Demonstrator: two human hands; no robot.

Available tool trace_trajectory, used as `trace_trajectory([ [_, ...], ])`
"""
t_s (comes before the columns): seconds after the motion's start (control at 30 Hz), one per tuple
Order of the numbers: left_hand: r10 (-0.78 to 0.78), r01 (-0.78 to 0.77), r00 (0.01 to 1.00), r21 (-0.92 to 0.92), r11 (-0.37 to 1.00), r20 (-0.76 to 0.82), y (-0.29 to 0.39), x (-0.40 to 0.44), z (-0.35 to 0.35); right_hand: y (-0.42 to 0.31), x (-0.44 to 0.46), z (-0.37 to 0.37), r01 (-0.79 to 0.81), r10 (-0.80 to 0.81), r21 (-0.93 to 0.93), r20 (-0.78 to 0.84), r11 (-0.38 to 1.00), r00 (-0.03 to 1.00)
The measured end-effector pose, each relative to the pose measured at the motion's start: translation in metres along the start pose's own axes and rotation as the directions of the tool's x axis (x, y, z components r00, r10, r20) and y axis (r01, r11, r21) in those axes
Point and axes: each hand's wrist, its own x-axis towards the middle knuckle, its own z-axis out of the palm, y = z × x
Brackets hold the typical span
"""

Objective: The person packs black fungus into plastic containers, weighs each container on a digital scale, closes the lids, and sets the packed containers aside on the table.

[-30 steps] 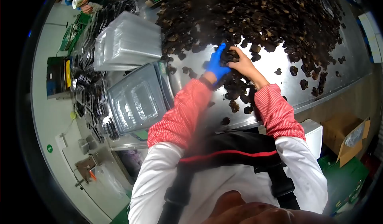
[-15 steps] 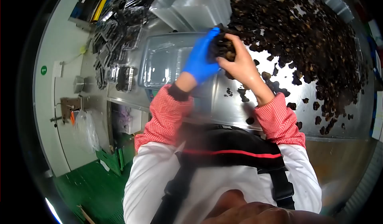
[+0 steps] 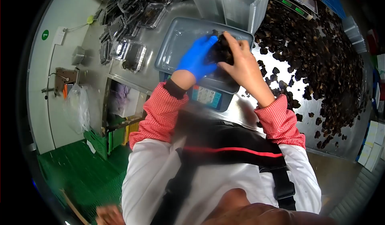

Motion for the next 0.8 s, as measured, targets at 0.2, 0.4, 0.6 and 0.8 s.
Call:
trace_trajectory([
  [0.2,-0.175,0.162,0.983,-0.171,0.972,-0.058,-0.009,-0.014,-0.019,0.025,0.017,0.002,0.02,0.028,0.313,-0.146,0.95,0.989],
  [0.4,-0.283,0.123,0.934,-0.548,0.828,-0.218,-0.019,-0.023,-0.014,0.02,0.028,0.01,0.154,-0.13,0.215,-0.12,0.964,0.984],
  [0.6,-0.537,0.265,0.813,-0.679,0.684,-0.224,-0.039,-0.058,-0.031,0.055,0.012,-0.013,-0.053,0.175,0.617,-0.139,0.785,0.975],
  [0.8,-0.753,0.357,0.642,-0.814,0.458,-0.143,-0.032,-0.074,-0.038,0.069,-0.012,-0.007,-0.216,0.256,0.568,0.01,0.794,0.967],
])
